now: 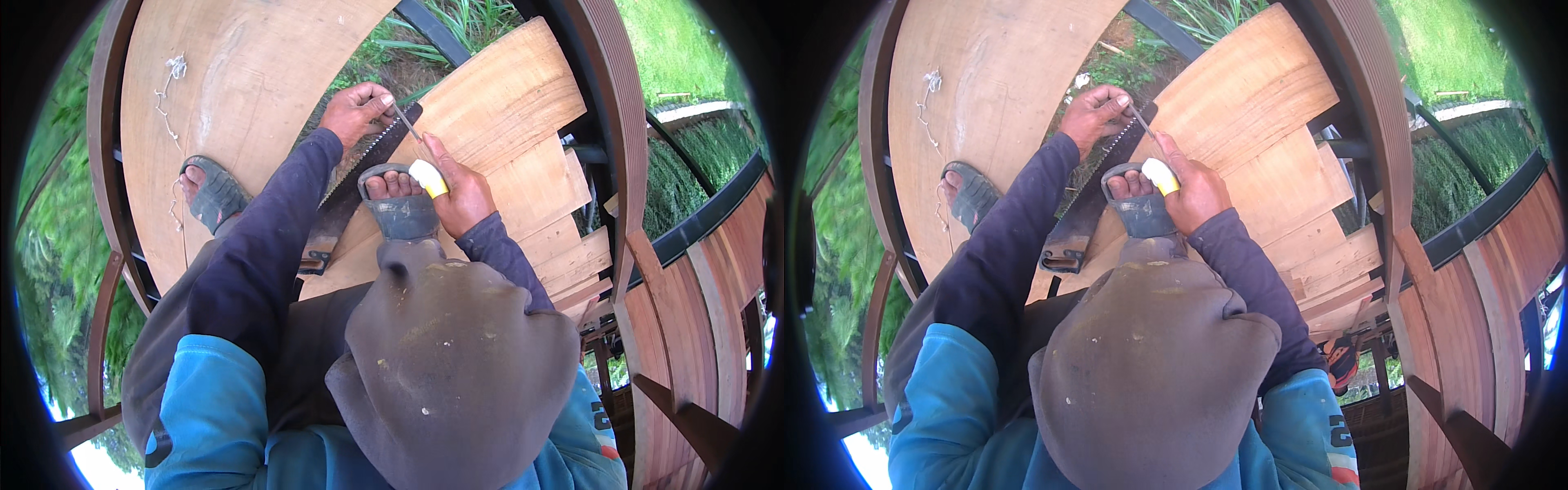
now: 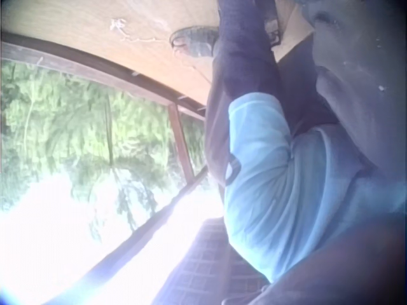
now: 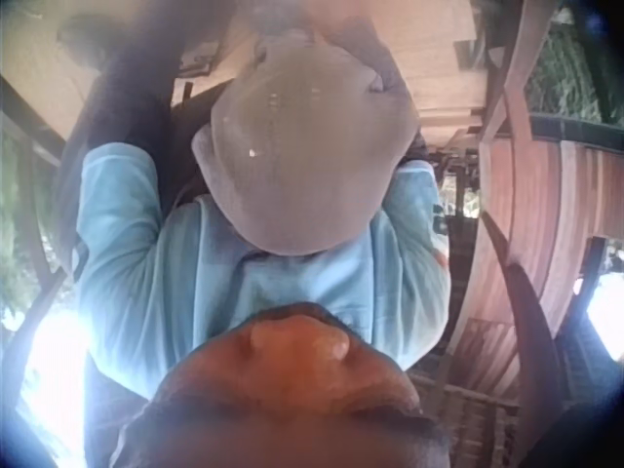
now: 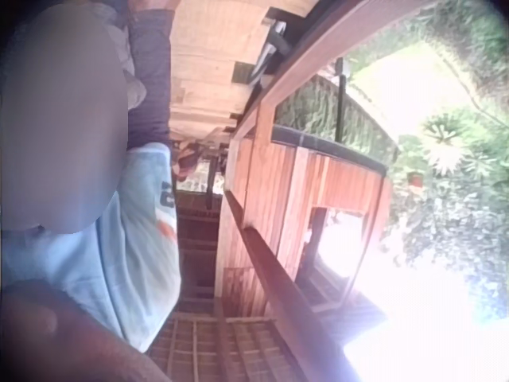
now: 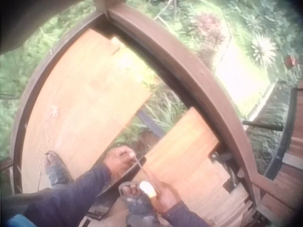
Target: The person uses a hand saw to cut a wooden plank on a partially constructed wooden platform. They position the plank, saw through it, and then move to another section to continue cutting.
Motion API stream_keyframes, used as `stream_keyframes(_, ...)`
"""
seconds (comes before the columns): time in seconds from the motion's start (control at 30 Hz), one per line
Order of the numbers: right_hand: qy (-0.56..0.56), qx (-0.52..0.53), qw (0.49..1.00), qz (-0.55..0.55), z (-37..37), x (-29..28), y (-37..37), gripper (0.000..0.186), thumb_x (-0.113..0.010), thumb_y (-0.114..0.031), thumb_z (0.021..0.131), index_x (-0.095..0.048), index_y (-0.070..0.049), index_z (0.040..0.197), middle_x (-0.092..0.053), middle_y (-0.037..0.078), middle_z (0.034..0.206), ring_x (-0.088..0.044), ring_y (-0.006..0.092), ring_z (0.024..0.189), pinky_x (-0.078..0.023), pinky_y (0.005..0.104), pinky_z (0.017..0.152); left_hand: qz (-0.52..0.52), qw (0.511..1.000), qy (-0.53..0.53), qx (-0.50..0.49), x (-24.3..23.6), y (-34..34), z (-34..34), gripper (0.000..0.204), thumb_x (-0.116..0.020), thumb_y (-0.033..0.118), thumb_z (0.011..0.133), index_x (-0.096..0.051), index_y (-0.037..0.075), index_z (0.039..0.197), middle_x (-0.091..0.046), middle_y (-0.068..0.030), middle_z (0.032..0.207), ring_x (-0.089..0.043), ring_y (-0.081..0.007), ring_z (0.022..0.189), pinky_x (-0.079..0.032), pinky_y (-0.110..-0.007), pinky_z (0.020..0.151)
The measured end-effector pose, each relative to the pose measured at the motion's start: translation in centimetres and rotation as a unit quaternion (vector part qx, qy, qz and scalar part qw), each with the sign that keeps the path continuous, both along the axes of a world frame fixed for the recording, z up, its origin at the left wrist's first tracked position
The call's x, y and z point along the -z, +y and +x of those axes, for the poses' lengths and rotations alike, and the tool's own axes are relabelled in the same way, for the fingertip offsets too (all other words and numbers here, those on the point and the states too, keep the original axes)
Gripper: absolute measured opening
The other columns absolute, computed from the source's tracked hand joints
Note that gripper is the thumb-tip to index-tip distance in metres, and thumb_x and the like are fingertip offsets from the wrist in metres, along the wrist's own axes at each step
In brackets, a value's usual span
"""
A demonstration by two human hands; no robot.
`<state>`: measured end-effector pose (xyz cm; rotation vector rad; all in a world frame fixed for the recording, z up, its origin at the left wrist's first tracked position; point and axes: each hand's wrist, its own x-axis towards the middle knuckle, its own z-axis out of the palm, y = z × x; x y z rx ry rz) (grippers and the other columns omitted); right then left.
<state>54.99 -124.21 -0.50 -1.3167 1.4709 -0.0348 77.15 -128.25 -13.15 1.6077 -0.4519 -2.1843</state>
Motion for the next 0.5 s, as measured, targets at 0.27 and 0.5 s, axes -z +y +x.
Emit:
stream_keyframes(0.27, -0.036, -0.001, 0.999, -0.018, 0.3, 2.2, -0.6, 0.074, -0.069, -0.006, 0.086, -0.046, -0.02, 0.155, -0.07, 0.027, 0.102, -0.069, 0.0445, 0.095, -0.054, 0.0489, 0.083, 0.029, 0.999, 0.007, -0.031, 1.1, -1.0, 0.6, 0.021, -0.06, 0.026, 0.106, -0.061, 0.005, 0.112, -0.066, -0.006, 0.102, -0.068, -0.0179, 0.093, -0.061, -0.039, 0.089)
stream_keyframes(0.5, -0.1, -0.019, 0.992, -0.078, -1.4, 0.4, 0.1, 0.07, -0.066, -0.002, 0.088, -0.046, -0.012, 0.155, -0.069, 0.025, 0.113, -0.067, 0.0417, 0.104, -0.053, 0.0453, 0.091, -0.008, 1.0, 0.015, -0.024, -0.3, 0.6, 0.8, 0.021, -0.066, 0.023, 0.103, -0.066, 0.004, 0.11, -0.069, -0.0065, 0.101, -0.069, -0.0179, 0.097, -0.061, -0.037, 0.09)
